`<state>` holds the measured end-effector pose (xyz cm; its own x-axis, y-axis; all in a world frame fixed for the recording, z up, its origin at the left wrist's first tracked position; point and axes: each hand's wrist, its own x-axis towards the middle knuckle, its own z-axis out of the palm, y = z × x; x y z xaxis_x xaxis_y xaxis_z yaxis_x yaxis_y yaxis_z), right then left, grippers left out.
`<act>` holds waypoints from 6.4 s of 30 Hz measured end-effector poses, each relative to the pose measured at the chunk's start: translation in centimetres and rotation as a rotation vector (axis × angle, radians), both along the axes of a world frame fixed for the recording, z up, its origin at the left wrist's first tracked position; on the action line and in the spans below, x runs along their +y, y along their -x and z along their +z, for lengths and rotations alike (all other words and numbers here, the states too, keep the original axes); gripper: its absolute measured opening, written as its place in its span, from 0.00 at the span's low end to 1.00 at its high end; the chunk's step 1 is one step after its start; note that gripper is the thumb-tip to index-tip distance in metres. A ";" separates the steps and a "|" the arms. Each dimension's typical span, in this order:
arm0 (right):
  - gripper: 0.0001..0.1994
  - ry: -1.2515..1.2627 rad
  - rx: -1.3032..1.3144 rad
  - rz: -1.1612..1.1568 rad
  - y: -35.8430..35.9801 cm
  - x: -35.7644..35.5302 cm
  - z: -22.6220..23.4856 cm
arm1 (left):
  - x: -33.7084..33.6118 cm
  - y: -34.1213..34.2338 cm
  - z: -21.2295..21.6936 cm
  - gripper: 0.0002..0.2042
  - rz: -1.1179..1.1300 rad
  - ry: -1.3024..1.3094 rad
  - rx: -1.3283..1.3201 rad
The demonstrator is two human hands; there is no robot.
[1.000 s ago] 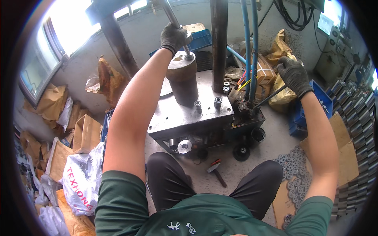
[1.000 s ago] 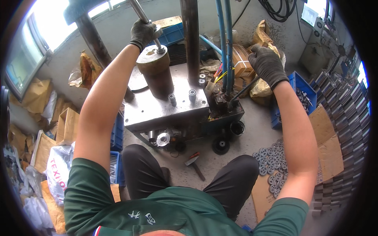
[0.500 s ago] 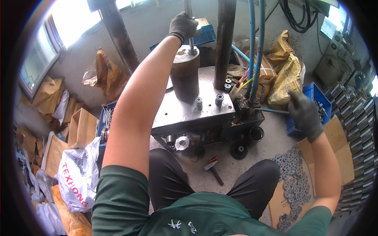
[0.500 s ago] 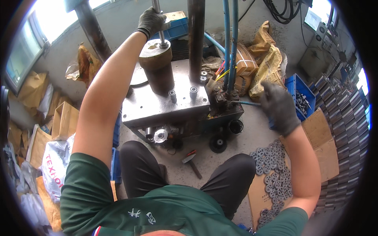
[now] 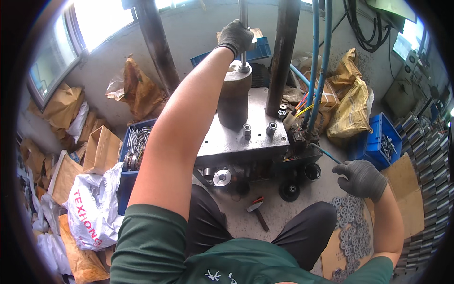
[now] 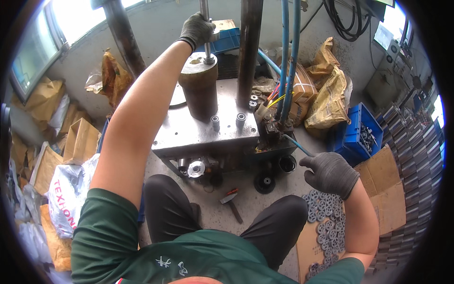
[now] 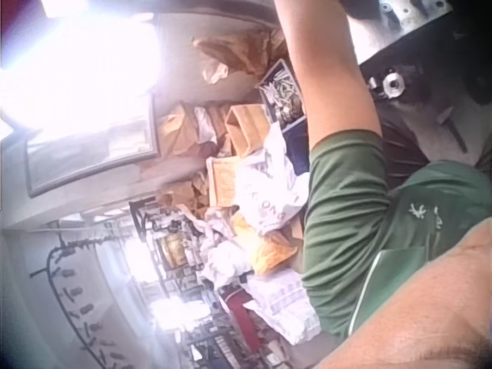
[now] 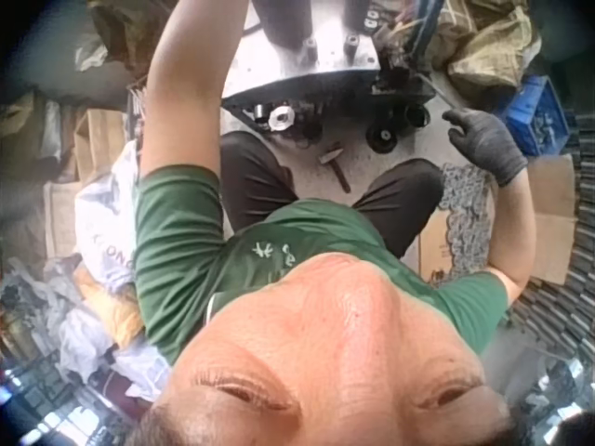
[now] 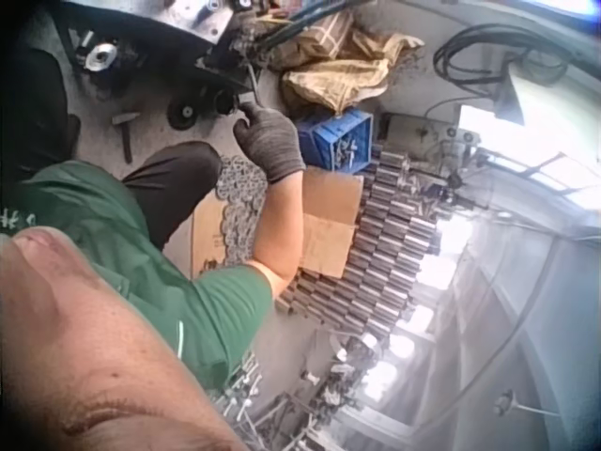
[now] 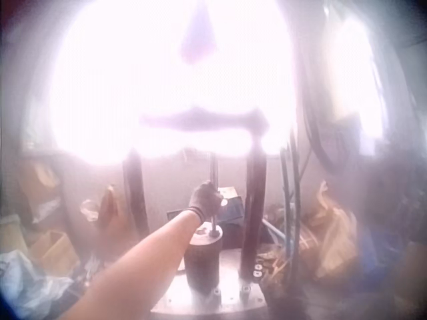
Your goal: The recorder is operating a small hydraulic press to assemble or shape metal components.
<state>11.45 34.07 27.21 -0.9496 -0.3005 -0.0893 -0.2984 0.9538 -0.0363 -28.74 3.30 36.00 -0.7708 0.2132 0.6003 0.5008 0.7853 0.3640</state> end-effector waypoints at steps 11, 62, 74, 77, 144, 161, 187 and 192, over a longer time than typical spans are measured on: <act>0.15 0.214 0.197 -0.099 -2.4 0.3 -1.5 | 0.2 0.5 -0.3 0.16 -0.005 -0.184 -0.102; 0.11 0.373 0.010 -0.270 -6.2 1.1 -4.9 | 0.3 0.7 -1.0 0.16 0.055 -0.148 -0.044; 0.11 0.447 0.056 -0.330 -6.1 0.6 -4.2 | 0.1 -0.1 -1.0 0.15 0.009 -0.169 -0.029; 0.11 0.478 0.156 -0.286 -6.3 0.3 -4.4 | 0.0 0.2 -0.8 0.16 0.024 0.160 0.071; 0.28 1.493 -0.020 -0.870 -2.6 -16.5 -27.9 | -5.2 -26.8 -31.8 0.25 -0.372 -1.355 -1.719; 0.18 2.224 -0.264 -0.740 -9.5 -12.5 -23.2 | 5.2 -34.0 -34.2 0.29 -1.119 -0.505 -0.994; 0.27 0.335 -0.234 -2.006 -66.6 0.2 4.8 | 13.1 -31.8 -38.4 0.12 -1.358 0.243 -0.773; 0.25 -0.190 -0.085 -1.711 -66.2 -0.8 -2.4 | 11.2 -31.9 -36.0 0.13 -1.326 0.335 -0.699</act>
<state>77.63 33.29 24.86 -0.1461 0.9872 -0.0640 0.9773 0.1541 0.1455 3.16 14.49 0.05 -0.0216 0.9998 -0.0031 0.6937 0.0173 0.7200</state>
